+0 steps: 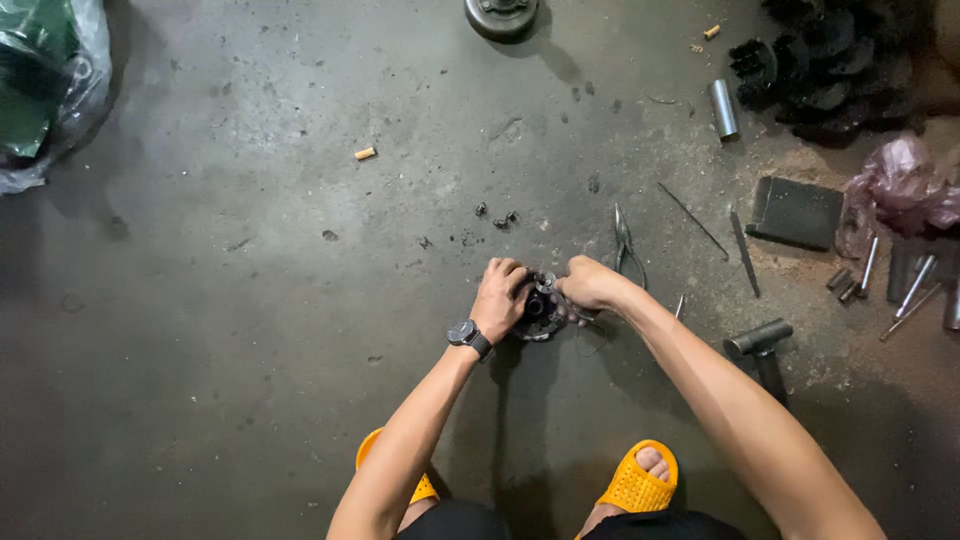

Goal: The person sits on the workshop floor assembling a small mechanical hub assembly. They fit components together by hand, press parts into place, pick up small pins and pieces from the floor, briefly reach into a parts bin at a nearby machine, and use pliers to work on the assembly.

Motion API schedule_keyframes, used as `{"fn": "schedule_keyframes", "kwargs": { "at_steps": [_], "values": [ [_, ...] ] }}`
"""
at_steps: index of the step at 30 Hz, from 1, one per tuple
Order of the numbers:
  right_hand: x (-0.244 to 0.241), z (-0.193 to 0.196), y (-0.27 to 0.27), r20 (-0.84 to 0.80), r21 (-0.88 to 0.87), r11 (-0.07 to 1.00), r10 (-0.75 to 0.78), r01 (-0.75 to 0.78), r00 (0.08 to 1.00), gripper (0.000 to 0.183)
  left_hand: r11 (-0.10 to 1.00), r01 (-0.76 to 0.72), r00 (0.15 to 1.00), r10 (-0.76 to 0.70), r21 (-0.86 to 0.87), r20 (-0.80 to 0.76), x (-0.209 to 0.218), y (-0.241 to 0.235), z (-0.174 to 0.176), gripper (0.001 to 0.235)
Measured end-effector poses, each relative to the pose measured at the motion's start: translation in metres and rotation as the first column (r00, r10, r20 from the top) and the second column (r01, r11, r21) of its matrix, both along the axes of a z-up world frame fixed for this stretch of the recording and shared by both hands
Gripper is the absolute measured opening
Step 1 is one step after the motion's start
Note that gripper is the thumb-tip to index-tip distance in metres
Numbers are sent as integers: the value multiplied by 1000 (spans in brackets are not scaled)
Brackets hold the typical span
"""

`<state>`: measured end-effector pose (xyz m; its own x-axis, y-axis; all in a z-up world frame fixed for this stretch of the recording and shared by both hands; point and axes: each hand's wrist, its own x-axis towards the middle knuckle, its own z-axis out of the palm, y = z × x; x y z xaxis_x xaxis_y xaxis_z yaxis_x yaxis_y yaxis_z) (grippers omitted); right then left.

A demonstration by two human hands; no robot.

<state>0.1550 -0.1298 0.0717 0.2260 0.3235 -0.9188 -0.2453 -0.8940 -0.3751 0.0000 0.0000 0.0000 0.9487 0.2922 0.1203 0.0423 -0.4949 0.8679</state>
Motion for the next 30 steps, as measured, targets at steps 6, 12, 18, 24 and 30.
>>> {"fn": "schedule_keyframes", "kwargs": {
  "at_steps": [6, 12, 18, 24, 30],
  "values": [
    [-3, -18, -10, 49, -3, 1000, -14, 15, 999, 32, 1000, 9, 1000, -9, -13, -6, 1, 1, 3, 21],
    [-4, -7, -9, 92, -32, 999, 33, -30, 995, 36, 1000, 10, 1000, -10, -4, 18, 2, 0, -4, 21],
    [-14, 0, -15, 228, -42, 992, 122, -115, 966, 39, 1000, 8, 1000, -8, 12, 13, 1, -3, -12, 19],
    [-12, -12, -19, 180, -4, 1000, 7, -6, 984, 38, 999, 24, 999, -24, 37, -21, 2, -1, -7, 20],
    [-22, 10, -12, 116, 12, 998, -65, 64, 991, 40, 999, 14, 1000, -14, 35, -9, 4, -1, -12, 21]
  ]
}}
